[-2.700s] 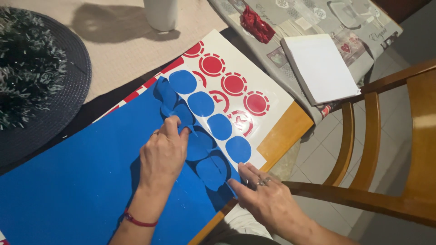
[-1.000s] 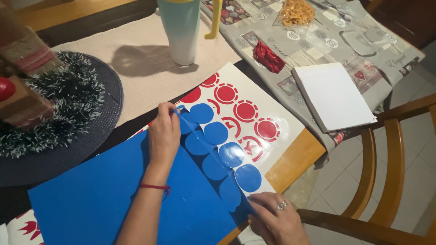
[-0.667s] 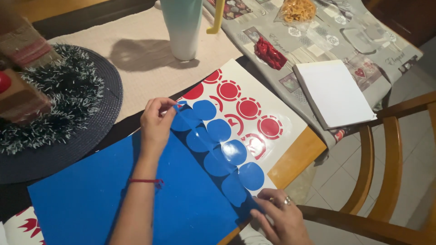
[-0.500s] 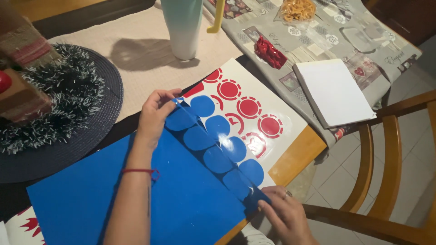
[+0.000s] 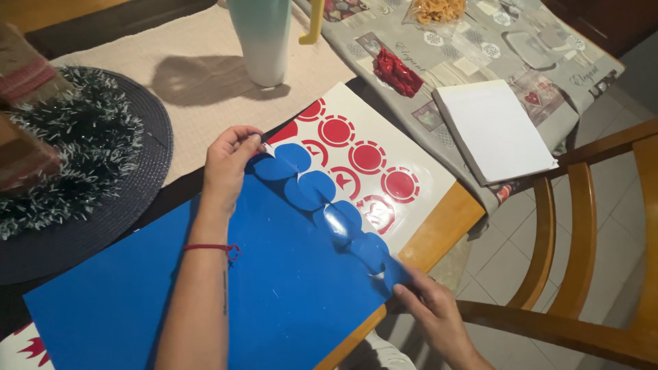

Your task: Peeling a blue decorative cut-out from a white backing sheet on a table

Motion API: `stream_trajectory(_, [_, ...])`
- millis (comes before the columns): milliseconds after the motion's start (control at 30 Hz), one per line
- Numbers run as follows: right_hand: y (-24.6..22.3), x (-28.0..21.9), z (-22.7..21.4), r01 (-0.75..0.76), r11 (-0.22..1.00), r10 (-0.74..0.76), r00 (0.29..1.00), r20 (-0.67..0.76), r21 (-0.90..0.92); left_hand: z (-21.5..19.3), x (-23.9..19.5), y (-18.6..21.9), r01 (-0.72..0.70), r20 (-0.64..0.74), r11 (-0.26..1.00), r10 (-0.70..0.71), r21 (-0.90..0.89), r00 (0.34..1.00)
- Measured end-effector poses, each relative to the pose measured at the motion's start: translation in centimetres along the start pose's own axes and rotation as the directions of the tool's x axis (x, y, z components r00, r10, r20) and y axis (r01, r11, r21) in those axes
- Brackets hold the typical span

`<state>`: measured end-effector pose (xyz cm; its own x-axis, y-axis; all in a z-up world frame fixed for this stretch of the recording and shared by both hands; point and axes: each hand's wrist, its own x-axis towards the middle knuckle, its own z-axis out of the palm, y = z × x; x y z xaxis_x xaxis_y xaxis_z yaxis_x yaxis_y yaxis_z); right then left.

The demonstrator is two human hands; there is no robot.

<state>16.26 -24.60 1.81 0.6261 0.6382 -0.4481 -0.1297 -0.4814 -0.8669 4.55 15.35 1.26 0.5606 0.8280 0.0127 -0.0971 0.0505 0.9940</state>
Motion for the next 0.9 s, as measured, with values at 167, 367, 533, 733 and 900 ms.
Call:
stream_trajectory(167, [0.8, 0.1, -0.6, 0.03, 0.994, -0.031, 0.999, 0.01, 0.108, 0.3, -0.8, 2.1, 0.105, -0.044, 0.989, -0.101, 0.1, 0.994])
stream_trajectory(367, [0.5, -0.5, -0.3, 0.042, 0.998, -0.042, 0.999, -0.005, 0.041, 0.4, -0.1, 2.1, 0.116, -0.05, 0.984, -0.11, 0.134, 0.993])
stream_trajectory(533, [0.1, -1.0, -0.2, 0.009, 1.0, -0.011, 0.999, 0.051, 0.02, 0.6, -0.6, 3.5, 0.104, 0.016, 0.984, -0.107, 0.142, 0.994])
stream_trajectory(733, [1.9, -0.2, -0.7, 0.209, 0.886, -0.205, 0.977, 0.055, -0.414, -0.4, -0.2, 2.9, -0.066, 0.157, 0.927, 0.008, 0.369, 0.988])
stream_trajectory(900, [2.6, -0.1, -0.5, 0.293, 0.891, -0.304, 0.952, 0.025, -0.346, -0.6, -0.7, 3.0, -0.195, 0.198, 0.869, 0.115, 0.455, 0.973])
